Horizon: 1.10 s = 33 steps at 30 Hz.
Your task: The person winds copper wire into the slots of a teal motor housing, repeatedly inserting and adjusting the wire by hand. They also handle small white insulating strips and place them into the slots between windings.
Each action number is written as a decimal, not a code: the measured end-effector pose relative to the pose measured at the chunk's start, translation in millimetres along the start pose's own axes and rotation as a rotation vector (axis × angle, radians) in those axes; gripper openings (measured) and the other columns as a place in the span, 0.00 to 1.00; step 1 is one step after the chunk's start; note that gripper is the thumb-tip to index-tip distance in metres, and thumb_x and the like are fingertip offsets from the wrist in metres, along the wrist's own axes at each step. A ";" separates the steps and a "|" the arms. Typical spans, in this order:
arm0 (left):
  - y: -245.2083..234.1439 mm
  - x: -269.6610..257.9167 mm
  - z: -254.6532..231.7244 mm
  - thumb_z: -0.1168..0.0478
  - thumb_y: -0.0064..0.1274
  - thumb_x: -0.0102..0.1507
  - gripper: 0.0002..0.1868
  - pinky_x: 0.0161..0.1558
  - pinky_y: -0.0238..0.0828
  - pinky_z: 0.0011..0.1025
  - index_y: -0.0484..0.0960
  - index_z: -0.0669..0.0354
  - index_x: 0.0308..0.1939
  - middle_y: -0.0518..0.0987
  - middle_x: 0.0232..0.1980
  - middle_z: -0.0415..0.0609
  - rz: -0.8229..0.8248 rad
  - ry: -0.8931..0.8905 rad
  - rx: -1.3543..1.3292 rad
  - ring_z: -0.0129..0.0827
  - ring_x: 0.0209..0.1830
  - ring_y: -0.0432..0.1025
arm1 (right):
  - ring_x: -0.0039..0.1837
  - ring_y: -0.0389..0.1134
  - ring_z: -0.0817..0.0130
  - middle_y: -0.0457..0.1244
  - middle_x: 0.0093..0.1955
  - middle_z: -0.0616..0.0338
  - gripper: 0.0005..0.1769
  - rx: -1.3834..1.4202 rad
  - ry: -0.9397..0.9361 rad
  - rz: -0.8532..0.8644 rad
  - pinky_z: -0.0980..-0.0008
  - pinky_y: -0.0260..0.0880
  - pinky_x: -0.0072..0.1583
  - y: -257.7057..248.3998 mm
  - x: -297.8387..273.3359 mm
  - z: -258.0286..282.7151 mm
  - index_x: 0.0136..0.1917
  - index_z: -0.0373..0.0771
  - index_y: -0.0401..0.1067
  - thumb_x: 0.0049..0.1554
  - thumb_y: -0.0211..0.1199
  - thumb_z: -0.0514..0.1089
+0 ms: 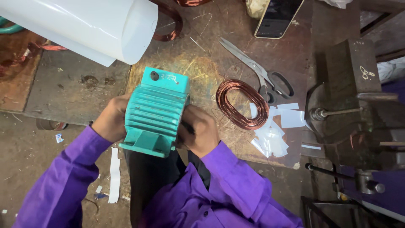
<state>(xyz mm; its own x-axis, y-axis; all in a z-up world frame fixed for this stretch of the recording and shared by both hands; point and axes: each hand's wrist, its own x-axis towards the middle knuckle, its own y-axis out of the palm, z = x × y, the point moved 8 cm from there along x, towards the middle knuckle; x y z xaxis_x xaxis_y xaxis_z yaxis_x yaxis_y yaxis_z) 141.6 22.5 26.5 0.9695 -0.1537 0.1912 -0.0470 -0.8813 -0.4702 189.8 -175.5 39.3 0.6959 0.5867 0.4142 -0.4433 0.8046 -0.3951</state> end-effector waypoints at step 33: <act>-14.8 2.8 -52.2 0.72 0.55 0.50 0.23 0.40 0.73 0.34 0.78 0.71 0.50 0.78 0.46 0.63 -0.173 0.146 0.291 0.51 0.42 0.76 | 0.49 0.68 0.43 0.65 0.45 0.47 0.17 -0.090 -0.042 -0.006 0.54 0.69 0.49 -0.6 7.2 12.2 0.51 0.35 0.73 0.46 0.64 0.33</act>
<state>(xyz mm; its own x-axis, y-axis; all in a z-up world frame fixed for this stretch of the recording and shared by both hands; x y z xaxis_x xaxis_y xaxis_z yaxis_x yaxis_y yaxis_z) 132.5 11.8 79.0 0.9117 -0.0940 0.4001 0.2053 -0.7391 -0.6415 188.2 -170.6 52.4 0.6728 0.5871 0.4502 -0.3855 0.7976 -0.4639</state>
